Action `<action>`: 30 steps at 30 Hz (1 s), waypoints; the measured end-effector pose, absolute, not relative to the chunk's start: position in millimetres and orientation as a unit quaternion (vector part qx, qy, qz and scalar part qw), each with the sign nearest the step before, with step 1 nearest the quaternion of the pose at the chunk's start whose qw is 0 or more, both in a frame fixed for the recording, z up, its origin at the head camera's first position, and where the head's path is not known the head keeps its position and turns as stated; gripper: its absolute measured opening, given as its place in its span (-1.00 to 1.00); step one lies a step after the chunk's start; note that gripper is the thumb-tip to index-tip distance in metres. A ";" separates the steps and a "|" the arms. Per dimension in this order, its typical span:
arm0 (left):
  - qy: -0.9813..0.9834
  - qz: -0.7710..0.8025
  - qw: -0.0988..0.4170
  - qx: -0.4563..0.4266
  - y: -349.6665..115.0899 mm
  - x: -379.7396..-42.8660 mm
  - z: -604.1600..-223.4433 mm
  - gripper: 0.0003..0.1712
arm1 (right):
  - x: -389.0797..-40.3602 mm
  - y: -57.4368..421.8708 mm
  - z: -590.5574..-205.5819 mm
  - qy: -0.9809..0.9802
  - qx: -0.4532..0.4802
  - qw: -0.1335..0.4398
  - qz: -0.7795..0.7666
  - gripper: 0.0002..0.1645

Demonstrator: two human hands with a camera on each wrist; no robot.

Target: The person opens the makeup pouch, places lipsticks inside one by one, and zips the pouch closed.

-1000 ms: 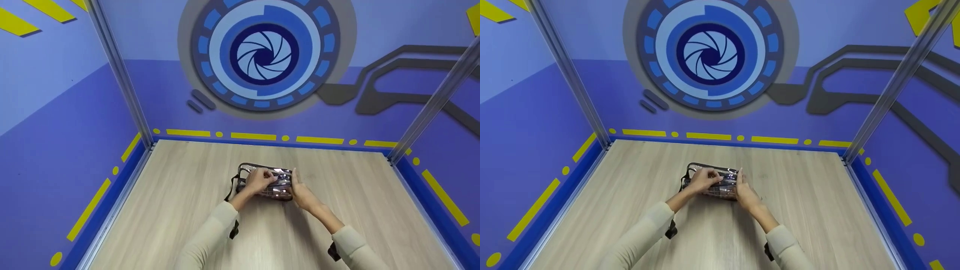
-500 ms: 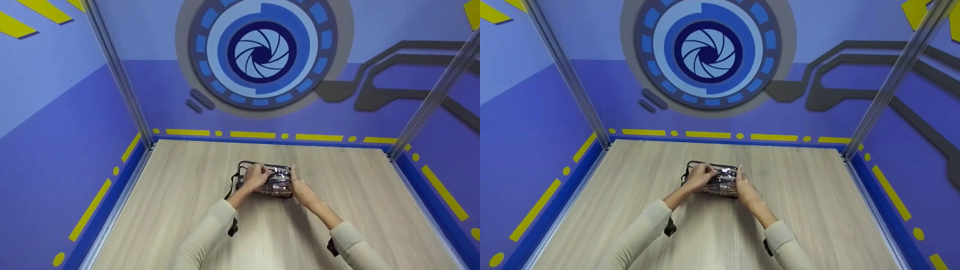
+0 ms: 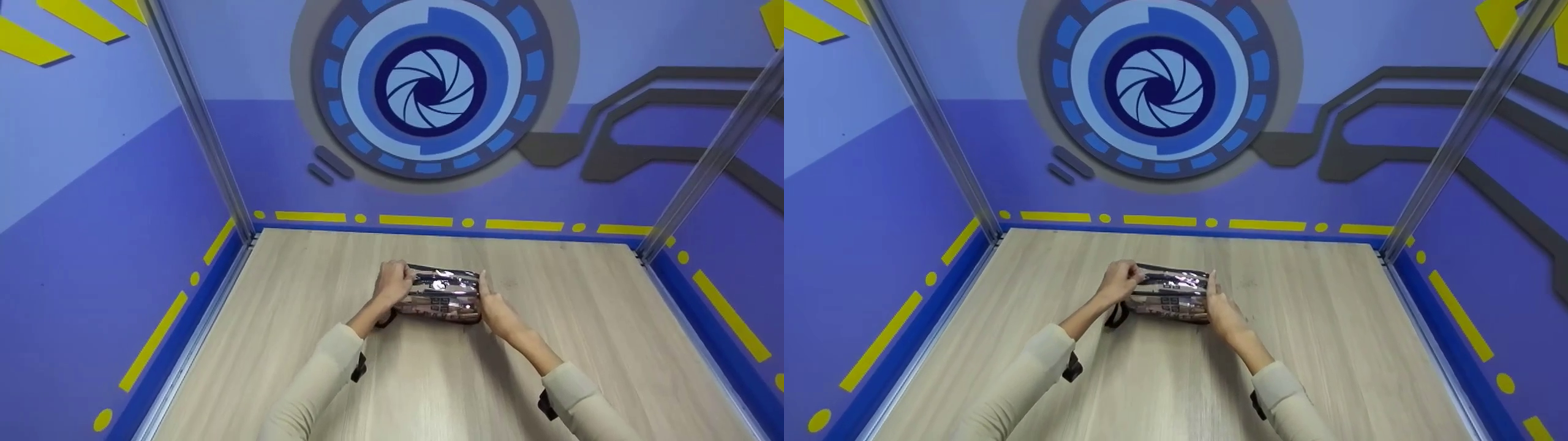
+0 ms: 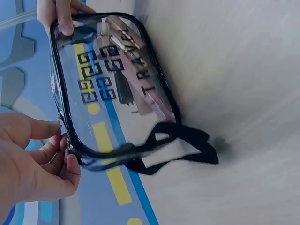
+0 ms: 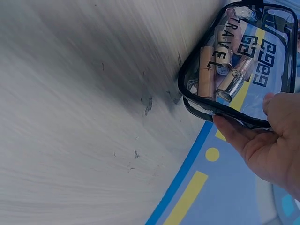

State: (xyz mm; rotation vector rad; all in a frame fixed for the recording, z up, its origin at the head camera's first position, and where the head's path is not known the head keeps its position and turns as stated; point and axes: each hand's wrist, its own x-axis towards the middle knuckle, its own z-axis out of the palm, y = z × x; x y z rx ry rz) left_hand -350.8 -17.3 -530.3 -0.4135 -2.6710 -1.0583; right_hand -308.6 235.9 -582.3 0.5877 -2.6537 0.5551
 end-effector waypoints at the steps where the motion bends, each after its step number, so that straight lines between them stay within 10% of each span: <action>1: -0.912 -0.364 0.122 -0.143 -21.2 -351.1 -530.7 -0.85 | -308.3 236.0 -582.5 -0.940 0.210 0.183 0.200 -0.24; 30: -0.862 -0.480 -0.151 0.056 -74.3 -371.9 -563.1 -0.76 | -305.3 237.9 -582.4 -0.951 0.170 0.187 0.180 -0.31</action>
